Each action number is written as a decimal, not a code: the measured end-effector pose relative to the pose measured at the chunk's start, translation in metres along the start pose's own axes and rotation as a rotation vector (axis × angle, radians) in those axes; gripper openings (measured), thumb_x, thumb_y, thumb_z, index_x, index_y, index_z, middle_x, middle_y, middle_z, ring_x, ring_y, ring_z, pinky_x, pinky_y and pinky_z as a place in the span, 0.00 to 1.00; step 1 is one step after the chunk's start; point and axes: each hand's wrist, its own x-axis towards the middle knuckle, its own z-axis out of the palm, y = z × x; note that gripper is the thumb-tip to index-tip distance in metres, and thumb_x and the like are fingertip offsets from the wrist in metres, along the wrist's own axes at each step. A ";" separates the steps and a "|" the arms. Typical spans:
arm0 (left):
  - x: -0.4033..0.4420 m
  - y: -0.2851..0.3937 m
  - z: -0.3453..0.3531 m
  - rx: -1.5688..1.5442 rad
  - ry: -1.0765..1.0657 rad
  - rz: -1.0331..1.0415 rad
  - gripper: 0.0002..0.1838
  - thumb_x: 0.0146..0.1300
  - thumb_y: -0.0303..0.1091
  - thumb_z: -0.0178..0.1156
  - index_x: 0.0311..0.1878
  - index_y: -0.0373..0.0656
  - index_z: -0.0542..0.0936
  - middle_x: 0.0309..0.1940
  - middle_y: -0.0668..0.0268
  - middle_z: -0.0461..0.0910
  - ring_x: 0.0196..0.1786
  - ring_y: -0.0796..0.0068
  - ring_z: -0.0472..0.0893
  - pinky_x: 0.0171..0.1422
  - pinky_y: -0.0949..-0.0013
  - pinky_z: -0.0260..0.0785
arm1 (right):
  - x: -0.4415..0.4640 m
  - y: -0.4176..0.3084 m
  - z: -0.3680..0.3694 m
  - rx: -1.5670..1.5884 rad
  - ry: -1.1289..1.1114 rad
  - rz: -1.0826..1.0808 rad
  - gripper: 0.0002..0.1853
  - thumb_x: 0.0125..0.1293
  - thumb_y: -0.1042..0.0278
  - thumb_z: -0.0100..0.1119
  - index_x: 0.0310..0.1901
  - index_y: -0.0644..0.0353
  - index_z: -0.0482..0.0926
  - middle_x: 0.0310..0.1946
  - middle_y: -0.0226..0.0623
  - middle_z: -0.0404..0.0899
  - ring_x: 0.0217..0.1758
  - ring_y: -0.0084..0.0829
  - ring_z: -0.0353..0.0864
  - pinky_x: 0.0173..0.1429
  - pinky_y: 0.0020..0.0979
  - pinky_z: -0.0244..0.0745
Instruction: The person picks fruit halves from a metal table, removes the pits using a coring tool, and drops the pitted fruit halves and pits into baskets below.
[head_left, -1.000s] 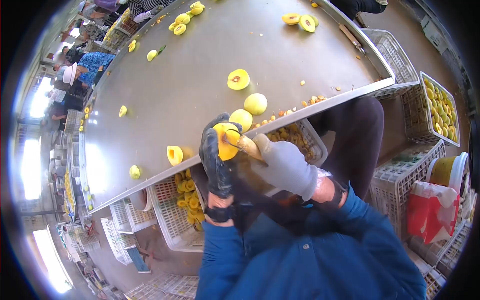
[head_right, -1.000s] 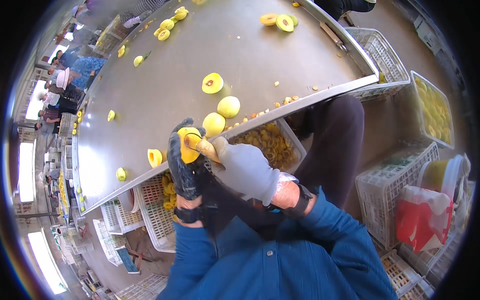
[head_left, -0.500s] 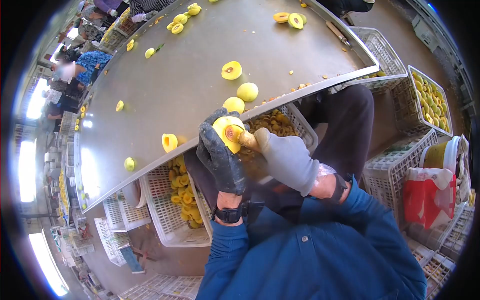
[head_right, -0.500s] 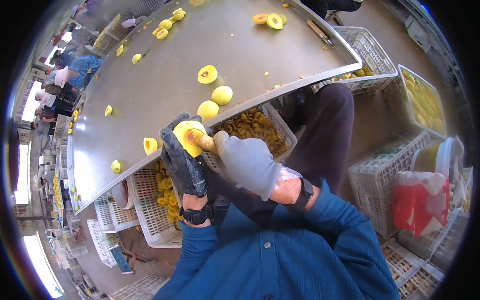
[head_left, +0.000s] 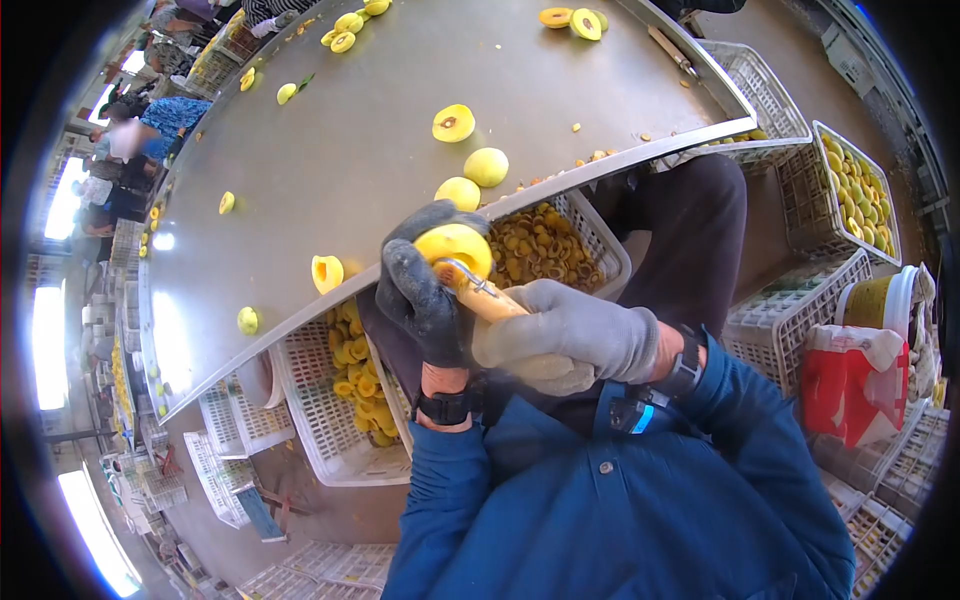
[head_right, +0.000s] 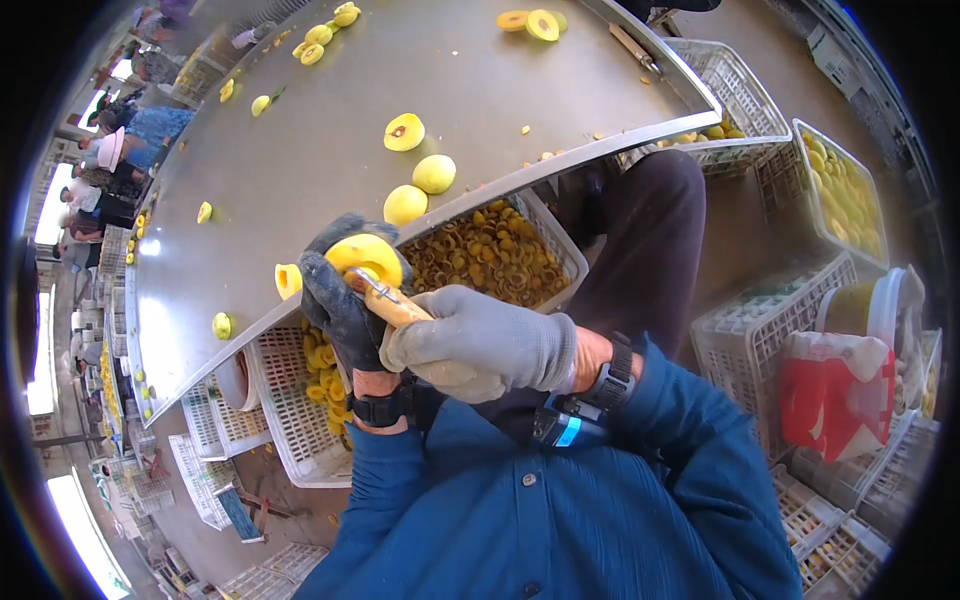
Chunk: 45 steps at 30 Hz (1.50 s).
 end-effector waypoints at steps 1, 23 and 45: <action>0.001 0.001 -0.002 -0.028 -0.056 -0.023 0.32 0.77 0.54 0.38 0.48 0.31 0.77 0.36 0.52 0.83 0.39 0.62 0.83 0.49 0.63 0.76 | 0.001 0.000 -0.003 -0.062 0.004 -0.010 0.10 0.66 0.63 0.59 0.41 0.62 0.78 0.22 0.22 0.71 0.21 0.12 0.68 0.23 0.18 0.60; -0.012 -0.007 -0.137 0.938 0.341 0.154 0.19 0.76 0.41 0.46 0.52 0.35 0.78 0.49 0.53 0.80 0.52 0.56 0.79 0.60 0.59 0.70 | 0.022 0.048 -0.075 -1.641 0.660 -0.233 0.12 0.62 0.61 0.61 0.38 0.56 0.69 0.21 0.45 0.79 0.27 0.50 0.81 0.32 0.48 0.75; 0.156 -0.110 -0.074 0.976 -0.624 -0.174 0.24 0.67 0.43 0.57 0.62 0.41 0.75 0.54 0.59 0.78 0.54 0.64 0.77 0.59 0.61 0.71 | 0.024 0.049 -0.120 -1.213 0.707 -0.228 0.12 0.62 0.62 0.61 0.40 0.59 0.72 0.24 0.48 0.80 0.30 0.51 0.82 0.35 0.48 0.76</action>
